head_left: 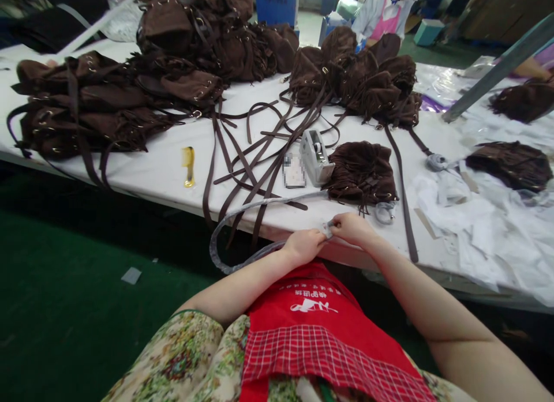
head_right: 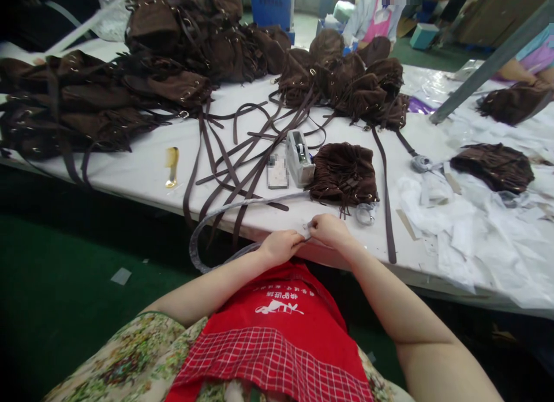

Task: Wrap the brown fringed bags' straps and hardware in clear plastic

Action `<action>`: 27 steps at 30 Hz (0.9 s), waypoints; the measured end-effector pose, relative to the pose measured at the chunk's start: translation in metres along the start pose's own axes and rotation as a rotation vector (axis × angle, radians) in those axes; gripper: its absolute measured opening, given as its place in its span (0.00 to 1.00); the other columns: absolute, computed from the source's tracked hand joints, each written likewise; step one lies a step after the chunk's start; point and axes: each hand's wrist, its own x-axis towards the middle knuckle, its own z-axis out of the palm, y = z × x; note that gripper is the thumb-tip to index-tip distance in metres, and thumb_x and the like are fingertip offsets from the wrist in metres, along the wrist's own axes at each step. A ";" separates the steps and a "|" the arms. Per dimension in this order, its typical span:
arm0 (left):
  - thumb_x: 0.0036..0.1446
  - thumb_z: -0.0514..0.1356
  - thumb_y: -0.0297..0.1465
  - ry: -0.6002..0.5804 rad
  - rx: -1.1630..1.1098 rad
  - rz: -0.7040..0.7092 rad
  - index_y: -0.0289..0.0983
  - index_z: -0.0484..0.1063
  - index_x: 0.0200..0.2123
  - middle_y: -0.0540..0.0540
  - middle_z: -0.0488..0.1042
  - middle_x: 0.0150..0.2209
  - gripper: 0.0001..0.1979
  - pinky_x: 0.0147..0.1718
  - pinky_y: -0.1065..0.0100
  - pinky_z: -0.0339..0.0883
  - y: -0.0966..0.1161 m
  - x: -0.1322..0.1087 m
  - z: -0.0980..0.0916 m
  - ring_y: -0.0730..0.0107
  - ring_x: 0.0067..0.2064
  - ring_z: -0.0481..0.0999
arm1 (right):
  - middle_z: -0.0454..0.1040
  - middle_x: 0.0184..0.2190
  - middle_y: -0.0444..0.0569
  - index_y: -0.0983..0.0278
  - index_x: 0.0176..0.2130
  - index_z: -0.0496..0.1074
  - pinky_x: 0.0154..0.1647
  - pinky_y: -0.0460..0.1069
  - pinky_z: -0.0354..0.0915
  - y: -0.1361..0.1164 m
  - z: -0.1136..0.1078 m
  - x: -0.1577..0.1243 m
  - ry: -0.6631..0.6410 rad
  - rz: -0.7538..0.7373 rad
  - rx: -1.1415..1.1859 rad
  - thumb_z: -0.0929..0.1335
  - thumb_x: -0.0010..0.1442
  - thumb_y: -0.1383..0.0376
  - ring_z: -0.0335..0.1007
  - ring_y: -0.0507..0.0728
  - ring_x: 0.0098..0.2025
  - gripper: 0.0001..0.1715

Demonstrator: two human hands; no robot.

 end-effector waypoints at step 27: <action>0.63 0.51 0.36 0.025 0.072 -0.020 0.36 0.73 0.39 0.43 0.76 0.39 0.14 0.43 0.66 0.68 -0.006 0.048 -0.011 0.64 0.42 0.75 | 0.78 0.33 0.49 0.64 0.40 0.75 0.38 0.47 0.63 0.032 -0.005 0.005 0.151 -0.214 0.248 0.67 0.58 0.61 0.73 0.57 0.36 0.13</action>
